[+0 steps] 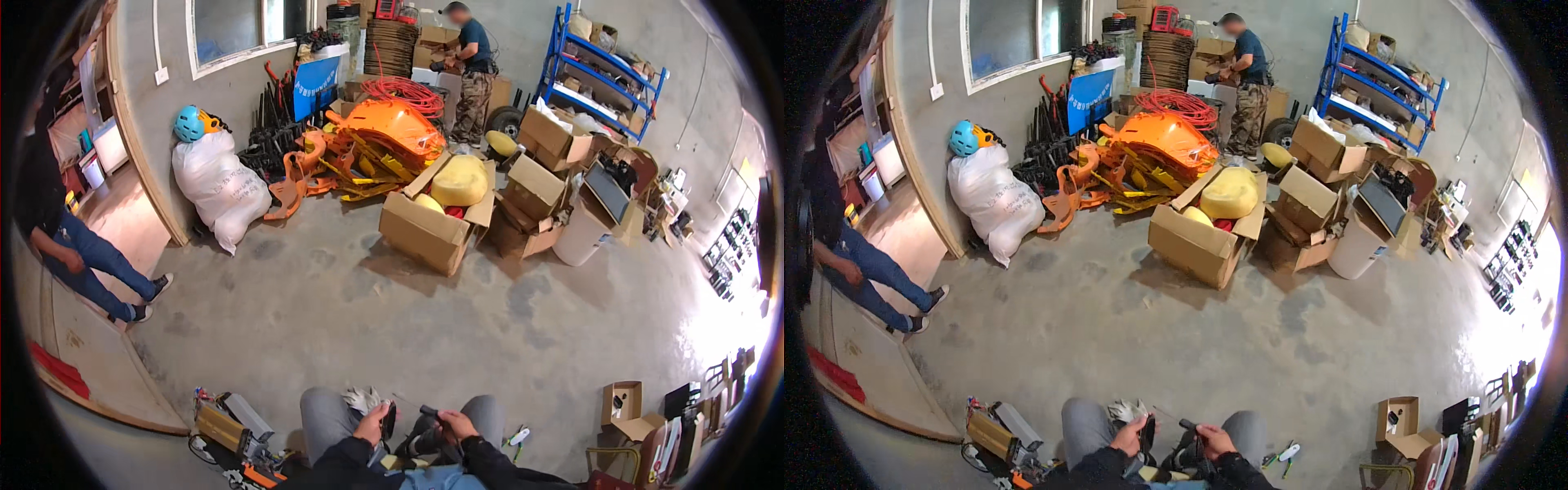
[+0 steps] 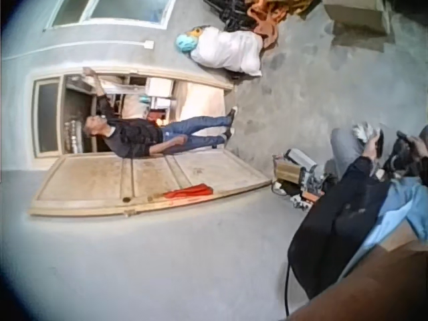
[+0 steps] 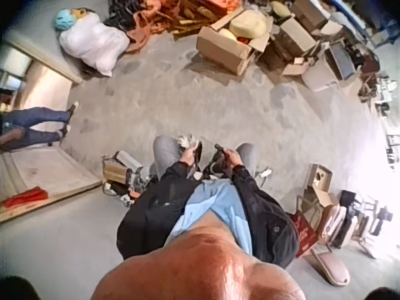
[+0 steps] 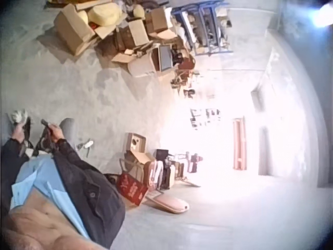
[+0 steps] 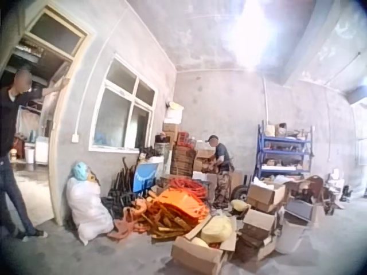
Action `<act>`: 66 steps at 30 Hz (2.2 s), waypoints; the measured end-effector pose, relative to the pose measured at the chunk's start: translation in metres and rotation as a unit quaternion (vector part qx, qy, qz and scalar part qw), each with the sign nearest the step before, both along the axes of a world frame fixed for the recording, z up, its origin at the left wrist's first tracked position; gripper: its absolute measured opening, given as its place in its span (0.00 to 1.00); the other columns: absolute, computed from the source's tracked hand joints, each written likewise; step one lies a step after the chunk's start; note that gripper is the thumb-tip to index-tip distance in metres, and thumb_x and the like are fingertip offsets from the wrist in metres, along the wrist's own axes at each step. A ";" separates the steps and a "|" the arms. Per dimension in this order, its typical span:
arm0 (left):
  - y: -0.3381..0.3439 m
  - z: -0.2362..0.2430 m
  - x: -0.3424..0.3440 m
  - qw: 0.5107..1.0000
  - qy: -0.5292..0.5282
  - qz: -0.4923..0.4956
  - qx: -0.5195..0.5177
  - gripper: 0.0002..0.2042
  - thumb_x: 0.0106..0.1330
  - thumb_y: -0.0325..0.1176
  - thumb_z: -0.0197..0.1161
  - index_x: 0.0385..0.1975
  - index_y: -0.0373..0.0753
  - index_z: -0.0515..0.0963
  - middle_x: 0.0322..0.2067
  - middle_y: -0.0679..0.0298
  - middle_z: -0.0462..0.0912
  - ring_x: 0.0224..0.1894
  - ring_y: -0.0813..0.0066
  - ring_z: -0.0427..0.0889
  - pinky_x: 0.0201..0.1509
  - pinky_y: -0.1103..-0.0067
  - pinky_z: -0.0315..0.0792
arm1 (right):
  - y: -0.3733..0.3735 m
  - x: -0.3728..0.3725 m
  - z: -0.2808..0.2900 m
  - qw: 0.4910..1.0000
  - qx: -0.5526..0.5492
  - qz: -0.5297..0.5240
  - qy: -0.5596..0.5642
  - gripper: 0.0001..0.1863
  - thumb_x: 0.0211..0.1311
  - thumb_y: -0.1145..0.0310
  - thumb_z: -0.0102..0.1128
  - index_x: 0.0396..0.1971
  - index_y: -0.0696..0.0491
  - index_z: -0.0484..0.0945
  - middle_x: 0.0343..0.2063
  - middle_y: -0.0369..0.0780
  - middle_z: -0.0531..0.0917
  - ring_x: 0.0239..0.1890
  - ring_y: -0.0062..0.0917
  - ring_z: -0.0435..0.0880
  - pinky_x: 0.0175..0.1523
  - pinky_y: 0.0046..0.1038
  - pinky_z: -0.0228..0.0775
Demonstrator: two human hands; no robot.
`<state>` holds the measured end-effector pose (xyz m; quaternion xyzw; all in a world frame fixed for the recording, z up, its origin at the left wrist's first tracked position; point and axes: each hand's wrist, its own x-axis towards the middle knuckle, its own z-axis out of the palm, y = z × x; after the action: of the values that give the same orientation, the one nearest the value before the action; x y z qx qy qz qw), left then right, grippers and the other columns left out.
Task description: Repairing a small white and black mechanical or electrical component using a screwdriver.
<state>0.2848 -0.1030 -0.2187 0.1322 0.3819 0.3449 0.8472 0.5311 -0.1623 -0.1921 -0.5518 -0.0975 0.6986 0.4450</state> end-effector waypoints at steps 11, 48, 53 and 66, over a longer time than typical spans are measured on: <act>0.006 -0.011 -0.016 0.998 -0.041 0.033 0.039 0.15 0.67 0.44 0.53 0.48 0.43 0.70 0.36 0.61 0.77 0.36 0.72 0.77 0.42 0.75 0.74 | -0.020 0.025 0.006 0.993 0.104 -0.029 -0.038 0.12 0.61 0.67 0.58 0.43 0.55 0.71 0.29 0.37 0.77 0.30 0.25 0.79 0.34 0.27 0.72; 0.009 -0.007 -0.013 0.990 0.047 0.033 0.128 0.18 0.65 0.48 0.55 0.48 0.46 0.72 0.37 0.64 0.77 0.39 0.70 0.75 0.43 0.71 0.69 | -0.022 0.018 0.035 0.985 0.137 0.019 -0.100 0.13 0.59 0.73 0.60 0.43 0.55 0.73 0.30 0.37 0.79 0.30 0.23 0.79 0.32 0.24 0.71; 0.011 -0.005 -0.007 0.993 0.024 0.007 0.118 0.18 0.65 0.51 0.54 0.50 0.49 0.72 0.38 0.65 0.77 0.40 0.70 0.75 0.40 0.66 0.71 | -0.019 0.018 0.029 0.990 0.105 0.012 -0.096 0.14 0.58 0.73 0.61 0.43 0.54 0.72 0.30 0.38 0.78 0.30 0.24 0.79 0.32 0.25 0.72; 0.010 -0.005 -0.009 0.999 -0.028 0.024 0.029 0.18 0.68 0.44 0.52 0.51 0.40 0.70 0.40 0.58 0.79 0.40 0.69 0.79 0.46 0.75 0.73 | -0.021 0.019 0.026 0.997 0.069 -0.023 -0.006 0.13 0.59 0.71 0.60 0.43 0.56 0.72 0.30 0.38 0.77 0.32 0.25 0.77 0.36 0.26 0.71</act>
<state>0.2759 -0.0928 -0.2237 0.1378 0.3510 0.3799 0.8447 0.5503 -0.1837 -0.1661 -0.5257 -0.1357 0.6766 0.4975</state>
